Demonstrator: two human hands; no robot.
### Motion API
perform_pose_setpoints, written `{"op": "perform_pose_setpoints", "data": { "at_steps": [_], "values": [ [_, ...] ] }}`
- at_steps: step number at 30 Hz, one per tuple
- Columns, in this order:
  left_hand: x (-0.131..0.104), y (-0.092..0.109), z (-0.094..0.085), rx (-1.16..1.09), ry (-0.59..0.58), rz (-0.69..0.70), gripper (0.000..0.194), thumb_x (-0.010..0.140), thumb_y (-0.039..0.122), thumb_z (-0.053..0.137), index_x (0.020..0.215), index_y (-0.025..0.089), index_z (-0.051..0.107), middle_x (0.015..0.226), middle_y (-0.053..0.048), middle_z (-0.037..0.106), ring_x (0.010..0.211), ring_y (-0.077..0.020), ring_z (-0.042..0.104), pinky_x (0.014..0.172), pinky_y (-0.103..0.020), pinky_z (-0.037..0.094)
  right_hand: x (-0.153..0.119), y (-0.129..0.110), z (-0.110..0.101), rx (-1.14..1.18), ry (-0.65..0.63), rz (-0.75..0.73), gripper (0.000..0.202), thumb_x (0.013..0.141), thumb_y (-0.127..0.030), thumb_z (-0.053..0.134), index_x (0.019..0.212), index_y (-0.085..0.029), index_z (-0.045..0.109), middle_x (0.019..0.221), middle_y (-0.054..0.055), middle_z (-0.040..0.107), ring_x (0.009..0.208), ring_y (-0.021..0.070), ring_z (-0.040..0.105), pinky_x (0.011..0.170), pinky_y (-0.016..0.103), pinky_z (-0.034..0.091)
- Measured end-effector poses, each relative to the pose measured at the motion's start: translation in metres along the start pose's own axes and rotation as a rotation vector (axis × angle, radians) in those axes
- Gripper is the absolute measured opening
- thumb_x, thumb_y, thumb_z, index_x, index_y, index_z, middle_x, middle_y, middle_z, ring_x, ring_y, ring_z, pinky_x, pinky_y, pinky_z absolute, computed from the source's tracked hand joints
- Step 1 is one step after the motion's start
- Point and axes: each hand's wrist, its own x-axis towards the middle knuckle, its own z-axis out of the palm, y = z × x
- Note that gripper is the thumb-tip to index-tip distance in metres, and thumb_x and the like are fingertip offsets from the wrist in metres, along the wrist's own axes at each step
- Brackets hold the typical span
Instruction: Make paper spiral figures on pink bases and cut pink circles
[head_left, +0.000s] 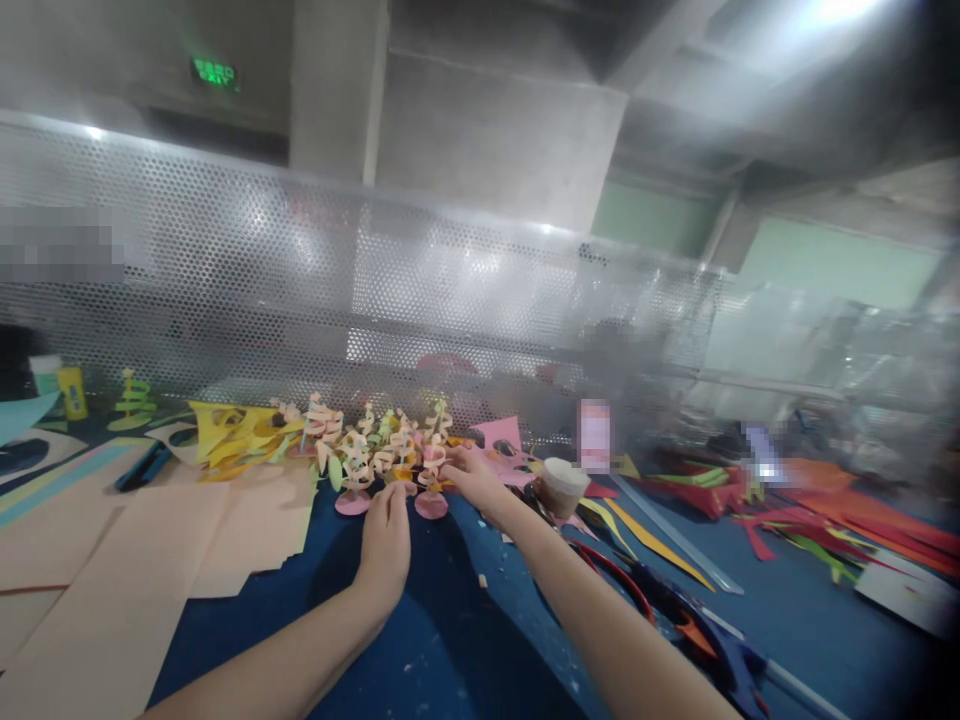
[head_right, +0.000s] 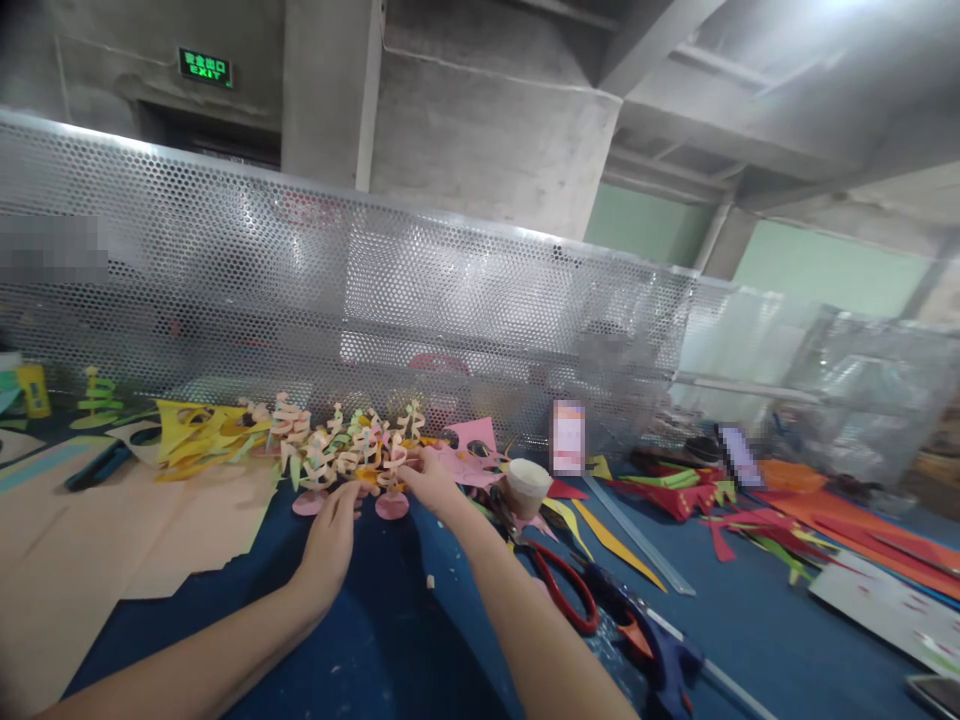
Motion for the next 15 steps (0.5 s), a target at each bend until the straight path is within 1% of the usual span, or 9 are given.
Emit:
{"op": "perform_pose_setpoints", "data": {
  "at_steps": [3,6,9,10,12,13,15],
  "values": [
    [-0.001,0.001,0.0,0.01,-0.024,-0.011,0.027,0.079,0.027,0.036,0.077,0.019,0.061,0.087,-0.008,0.065,0.093,-0.0242,0.057,0.086,-0.039,0.041,-0.002,0.003,-0.003,0.007,0.08,0.024,0.023,0.086,-0.026,0.051,0.106,-0.014,0.053,0.101,0.005,0.058,0.082,0.0164,0.059,0.069,0.035,0.05],
    [-0.002,0.004,0.001,0.029,-0.033,-0.02,0.025,0.078,0.027,0.037,0.077,0.02,0.061,0.089,-0.007,0.066,0.095,-0.0238,0.057,0.089,-0.038,0.039,-0.007,0.005,-0.012,-0.008,0.188,0.032,0.022,0.086,-0.026,0.051,0.105,-0.014,0.053,0.1,0.005,0.057,0.081,0.016,0.058,0.068,0.034,0.05],
    [-0.002,0.008,0.0,0.052,-0.045,-0.027,0.024,0.078,0.028,0.039,0.078,0.02,0.061,0.09,-0.007,0.067,0.094,-0.0244,0.058,0.089,-0.039,0.038,-0.019,0.0,-0.019,-0.011,0.246,-0.005,0.018,0.085,-0.026,0.052,0.098,-0.014,0.054,0.093,0.003,0.057,0.075,0.0143,0.057,0.065,0.031,0.048],
    [-0.002,0.008,0.0,0.059,-0.045,-0.023,0.024,0.078,0.028,0.038,0.077,0.02,0.061,0.089,-0.007,0.067,0.093,-0.0246,0.058,0.088,-0.039,0.039,-0.026,-0.002,-0.02,-0.002,0.239,-0.031,0.017,0.085,-0.027,0.052,0.095,-0.014,0.054,0.089,0.002,0.057,0.074,0.0137,0.056,0.065,0.03,0.047],
    [-0.002,0.01,0.0,0.075,-0.034,-0.007,0.023,0.078,0.028,0.037,0.072,0.021,0.058,0.083,-0.006,0.066,0.089,-0.0244,0.059,0.084,-0.038,0.041,-0.048,-0.005,-0.014,0.034,0.173,-0.085,0.017,0.085,-0.031,0.051,0.089,-0.015,0.054,0.082,0.0,0.055,0.072,0.0131,0.054,0.065,0.029,0.046],
    [-0.002,0.011,0.0,0.085,-0.027,0.003,0.022,0.077,0.028,0.037,0.069,0.021,0.056,0.079,-0.006,0.065,0.084,-0.0241,0.059,0.081,-0.037,0.042,-0.063,-0.004,-0.007,0.06,0.105,-0.107,0.019,0.087,-0.033,0.048,0.09,-0.016,0.054,0.083,0.0,0.056,0.073,0.0133,0.054,0.066,0.029,0.046],
    [-0.002,0.014,-0.001,0.111,-0.016,0.022,0.02,0.076,0.031,0.039,0.063,0.023,0.051,0.068,-0.003,0.061,0.073,-0.0231,0.058,0.071,-0.035,0.044,-0.103,0.005,0.012,0.116,-0.089,-0.123,0.02,0.087,-0.032,0.047,0.097,-0.016,0.055,0.094,0.003,0.057,0.076,0.0141,0.056,0.066,0.031,0.047]
  ]
}}
